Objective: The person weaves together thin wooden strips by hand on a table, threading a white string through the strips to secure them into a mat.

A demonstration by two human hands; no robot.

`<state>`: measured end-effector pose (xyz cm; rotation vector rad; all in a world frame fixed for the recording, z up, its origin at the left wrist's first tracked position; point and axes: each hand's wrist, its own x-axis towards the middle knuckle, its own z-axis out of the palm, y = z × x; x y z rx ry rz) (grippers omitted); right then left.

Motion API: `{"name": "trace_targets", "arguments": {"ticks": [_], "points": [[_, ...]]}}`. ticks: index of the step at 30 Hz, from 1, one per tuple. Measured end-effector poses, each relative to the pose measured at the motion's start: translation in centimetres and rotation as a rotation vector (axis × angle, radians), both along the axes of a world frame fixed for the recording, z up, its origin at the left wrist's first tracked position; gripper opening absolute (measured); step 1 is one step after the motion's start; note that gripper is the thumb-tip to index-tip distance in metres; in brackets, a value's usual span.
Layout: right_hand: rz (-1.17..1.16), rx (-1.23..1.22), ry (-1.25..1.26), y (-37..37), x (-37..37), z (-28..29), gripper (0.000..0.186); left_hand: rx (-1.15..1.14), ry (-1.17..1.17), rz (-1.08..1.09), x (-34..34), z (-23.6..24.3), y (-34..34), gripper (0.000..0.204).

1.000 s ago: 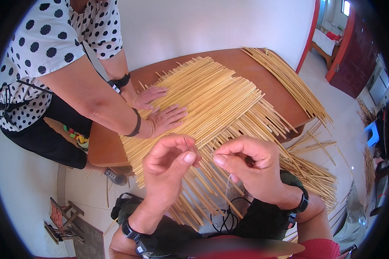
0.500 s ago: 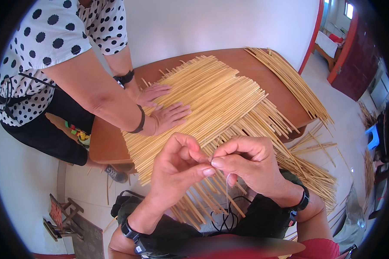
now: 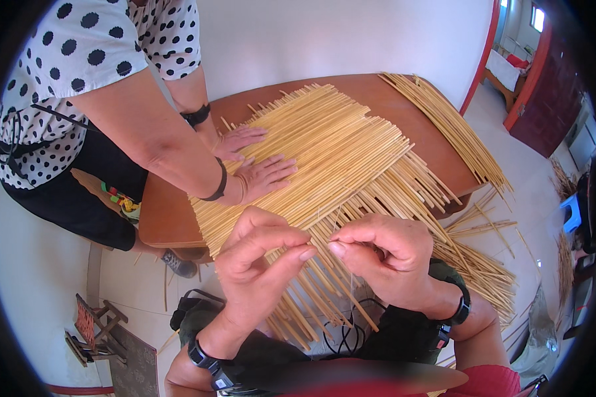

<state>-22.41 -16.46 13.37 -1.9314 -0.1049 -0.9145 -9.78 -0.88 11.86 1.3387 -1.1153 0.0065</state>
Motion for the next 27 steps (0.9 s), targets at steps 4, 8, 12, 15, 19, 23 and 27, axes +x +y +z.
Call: {"name": "trace_targets", "arguments": {"ticks": [4,8,12,15,19,23,27], "points": [[0.016,-0.043,0.049,0.03,-0.08,0.33,0.011,0.056,0.039,0.04,-0.21,0.34,0.19,0.024],[0.024,-0.052,0.044,0.09,0.07,0.52,0.01,0.086,0.038,0.02,-0.18,0.62,0.19,0.026],[0.043,-0.016,0.069,0.14,0.08,0.47,0.01,0.08,-0.01,-0.003,-0.01,0.72,0.22,0.024],[0.06,0.006,0.085,0.18,0.02,0.38,0.009,0.077,-0.05,-0.029,0.18,0.77,0.16,0.019],[0.137,0.211,0.193,0.3,-0.09,0.22,0.006,0.1,-0.125,-0.083,0.43,0.71,-0.07,0.008],[0.273,0.493,0.337,0.27,0.18,0.1,0.01,0.187,-0.134,-0.125,0.16,0.57,0.0,0.005],[0.328,0.675,0.414,0.29,0.41,0.17,0.014,0.158,-0.165,-0.106,0.18,0.57,-0.22,0.007]]}}
